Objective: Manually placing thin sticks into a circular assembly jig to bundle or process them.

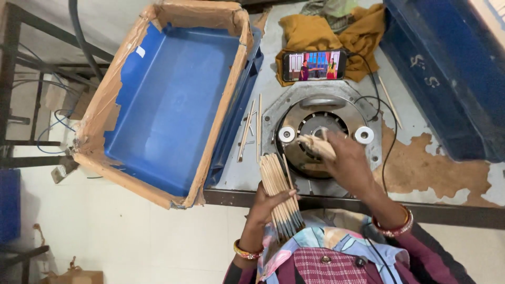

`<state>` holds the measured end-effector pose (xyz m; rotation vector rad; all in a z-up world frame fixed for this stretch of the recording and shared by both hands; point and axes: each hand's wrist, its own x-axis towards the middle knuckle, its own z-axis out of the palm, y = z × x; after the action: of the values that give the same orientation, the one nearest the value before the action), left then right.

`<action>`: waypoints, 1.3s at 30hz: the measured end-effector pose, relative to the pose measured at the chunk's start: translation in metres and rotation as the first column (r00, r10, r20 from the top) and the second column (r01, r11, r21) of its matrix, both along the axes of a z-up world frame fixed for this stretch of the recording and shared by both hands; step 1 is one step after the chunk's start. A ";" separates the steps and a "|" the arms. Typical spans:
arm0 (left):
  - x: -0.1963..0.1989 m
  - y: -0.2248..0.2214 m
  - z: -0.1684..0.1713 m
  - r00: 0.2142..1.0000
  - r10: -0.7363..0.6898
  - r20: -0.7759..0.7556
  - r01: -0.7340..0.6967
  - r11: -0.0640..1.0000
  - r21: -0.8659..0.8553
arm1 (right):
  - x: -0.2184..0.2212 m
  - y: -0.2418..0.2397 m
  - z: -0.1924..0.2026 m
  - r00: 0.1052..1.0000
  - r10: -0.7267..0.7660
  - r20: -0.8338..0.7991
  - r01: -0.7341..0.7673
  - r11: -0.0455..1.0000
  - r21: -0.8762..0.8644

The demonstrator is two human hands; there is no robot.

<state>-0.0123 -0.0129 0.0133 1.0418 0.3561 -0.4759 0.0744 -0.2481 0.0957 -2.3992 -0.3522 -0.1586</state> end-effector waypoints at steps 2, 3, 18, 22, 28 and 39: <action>0.007 -0.003 0.006 0.981 -0.061 0.183 0.040 0.992 0.116 | -0.006 0.011 0.021 0.983 0.174 -0.062 -0.166 0.979 0.116; 0.007 -0.004 0.010 0.928 -0.151 0.341 0.069 0.968 0.241 | -0.013 0.017 0.031 0.935 0.338 -0.110 -0.304 0.921 0.245; 0.009 0.007 -0.031 0.989 0.063 -0.130 -0.082 0.986 -0.147 | 0.033 -0.014 -0.025 0.994 0.006 -0.107 -0.041 0.943 -0.330; 0.005 0.005 -0.042 0.999 0.031 -0.009 -0.032 0.989 -0.147 | 0.035 -0.015 -0.033 0.986 0.020 -0.163 -0.080 0.925 -0.372; 0.014 -0.010 -0.002 0.995 0.053 -0.082 -0.063 0.990 -0.125 | 0.012 -0.027 0.001 0.992 0.024 -0.125 -0.025 1.000 -0.004; -0.007 -0.032 0.017 1.000 0.022 0.002 -0.022 0.992 -0.124 | -0.010 -0.020 -0.033 0.747 0.330 -0.577 0.055 0.835 0.548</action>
<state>-0.0197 -0.0450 0.0303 0.9172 0.3305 -0.4703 0.0646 -0.2682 0.0625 -1.7032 -0.1256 0.5886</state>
